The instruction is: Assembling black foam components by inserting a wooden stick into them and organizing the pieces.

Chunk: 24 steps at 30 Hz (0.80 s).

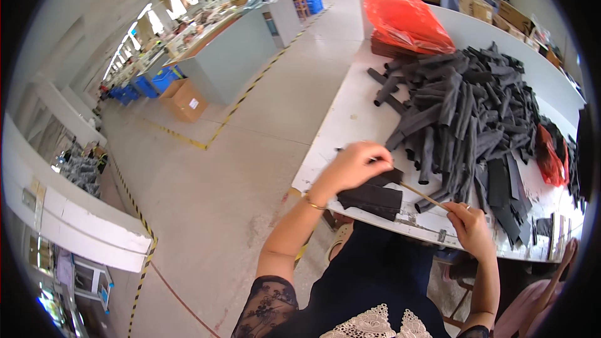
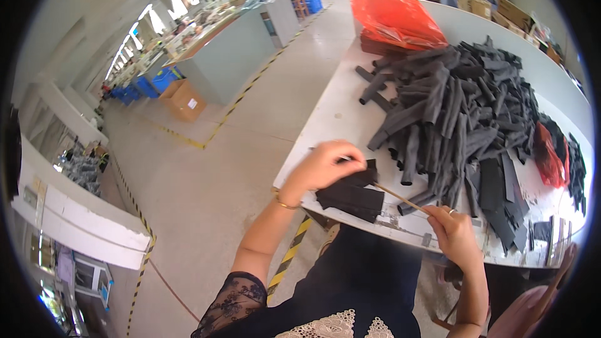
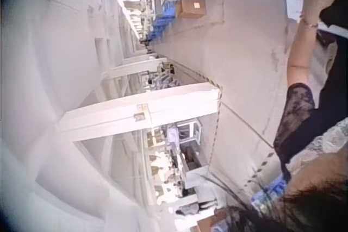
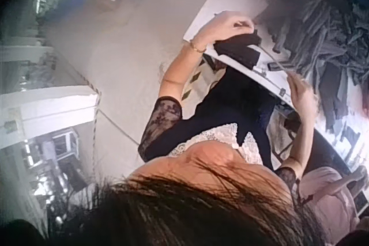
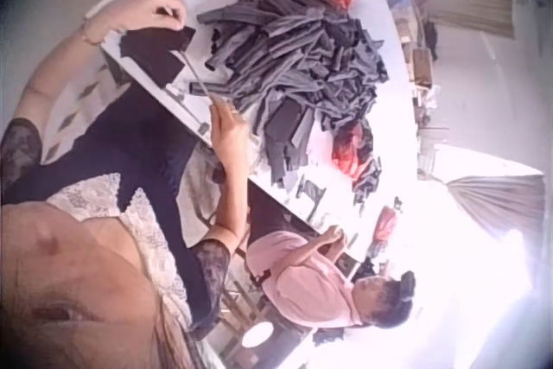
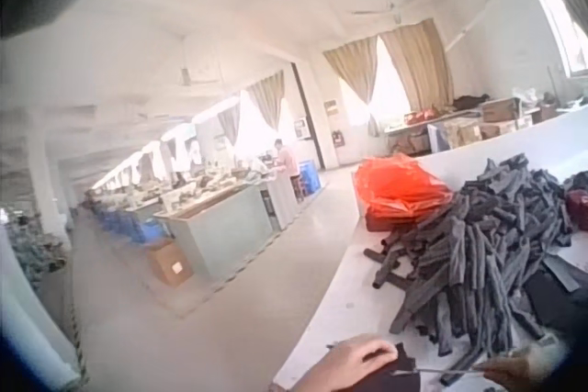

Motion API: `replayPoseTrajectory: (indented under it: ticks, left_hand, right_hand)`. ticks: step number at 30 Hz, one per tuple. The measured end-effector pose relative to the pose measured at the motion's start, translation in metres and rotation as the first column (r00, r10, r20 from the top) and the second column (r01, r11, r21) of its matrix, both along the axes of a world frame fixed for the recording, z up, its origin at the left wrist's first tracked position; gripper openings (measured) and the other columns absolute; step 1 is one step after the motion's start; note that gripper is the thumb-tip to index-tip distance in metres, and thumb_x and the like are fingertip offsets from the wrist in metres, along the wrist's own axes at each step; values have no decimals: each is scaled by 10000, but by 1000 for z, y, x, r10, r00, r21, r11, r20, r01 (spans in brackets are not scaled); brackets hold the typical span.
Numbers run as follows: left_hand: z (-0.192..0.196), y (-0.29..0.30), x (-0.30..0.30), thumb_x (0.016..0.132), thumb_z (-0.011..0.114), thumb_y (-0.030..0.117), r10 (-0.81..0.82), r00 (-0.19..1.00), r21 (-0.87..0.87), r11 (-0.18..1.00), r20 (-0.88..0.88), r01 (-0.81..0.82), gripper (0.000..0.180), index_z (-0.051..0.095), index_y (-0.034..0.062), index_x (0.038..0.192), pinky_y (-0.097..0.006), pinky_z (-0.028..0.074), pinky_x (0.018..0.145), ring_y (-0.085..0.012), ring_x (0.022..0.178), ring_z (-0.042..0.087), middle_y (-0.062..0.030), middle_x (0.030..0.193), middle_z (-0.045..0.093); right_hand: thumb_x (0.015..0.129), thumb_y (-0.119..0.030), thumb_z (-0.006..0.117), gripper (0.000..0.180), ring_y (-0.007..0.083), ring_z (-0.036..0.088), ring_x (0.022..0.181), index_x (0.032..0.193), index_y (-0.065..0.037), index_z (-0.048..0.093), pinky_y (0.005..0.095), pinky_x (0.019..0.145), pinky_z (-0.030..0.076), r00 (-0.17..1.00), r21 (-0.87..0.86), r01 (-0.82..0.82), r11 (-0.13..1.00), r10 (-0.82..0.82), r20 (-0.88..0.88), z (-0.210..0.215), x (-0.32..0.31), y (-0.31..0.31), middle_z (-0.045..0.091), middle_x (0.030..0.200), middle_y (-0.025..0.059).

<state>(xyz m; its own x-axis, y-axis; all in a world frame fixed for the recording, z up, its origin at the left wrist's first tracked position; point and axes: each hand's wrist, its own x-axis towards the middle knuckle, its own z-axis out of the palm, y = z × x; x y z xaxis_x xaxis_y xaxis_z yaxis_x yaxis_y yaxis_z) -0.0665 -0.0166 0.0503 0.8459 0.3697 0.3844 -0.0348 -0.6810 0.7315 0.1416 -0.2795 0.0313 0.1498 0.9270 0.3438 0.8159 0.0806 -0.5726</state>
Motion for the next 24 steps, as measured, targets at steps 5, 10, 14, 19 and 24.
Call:
replayPoseTrajectory:
  ticks: [5, 10, 14, 19, 24]
  left_hand:
    - [-19, -51, 30, 832, 681, 147, -217, 976, 605, 777, -1, 173, 124, 638, 31, 824, -378, 453, 918, -260, 1008, 568, -89, 969, 617]
    - [-17, -54, -7, 857, 725, 215, 305, 482, -21, 861, 821, -508, 447, 502, 14, 1189, -418, 399, 1025, -224, 1202, 478, -104, 1312, 455]
    - [-80, -49, 3, 866, 733, 414, 196, 695, -686, 481, 691, 546, 531, 568, 23, 1186, -354, 517, 827, -210, 991, 605, -81, 1070, 614]
    - [-83, -88, 25, 996, 564, 358, 443, 721, -842, 191, 533, 505, 321, 604, 41, 1018, -359, 537, 724, -196, 710, 635, -53, 722, 606]
    - [-88, -85, 33, 988, 574, 374, 538, 727, -896, 142, 427, 421, 344, 592, 30, 997, -370, 519, 578, -203, 574, 593, -47, 641, 566]
  right_hand:
    - [853, 41, 563, 243, 306, 577, 633, 1083, 29, 641, 376, 592, 437, 970, 15, -56, 998, 58, -237, -33, -27, 43, 585, 727, 184]
    - [908, -21, 513, 203, 47, 424, 594, 1059, 7, 646, 245, 513, 326, 751, -143, -82, 986, -33, -659, -46, -47, 47, 484, 661, -32]
    - [951, -84, 516, 217, 15, 357, 579, 1097, 2, 651, 203, 506, 259, 597, -122, -179, 976, 10, -802, -55, -66, 52, 462, 672, -75]
    - [937, -62, 501, 290, 197, 621, 814, 1177, 88, 565, 337, 747, 486, 826, -54, 41, 998, -64, -560, -82, -83, 58, 639, 857, 128]
    - [950, -20, 497, 299, 299, 660, 950, 1237, 65, 511, 385, 819, 497, 881, 60, 172, 983, -126, -456, -97, -110, 67, 652, 1022, 224]
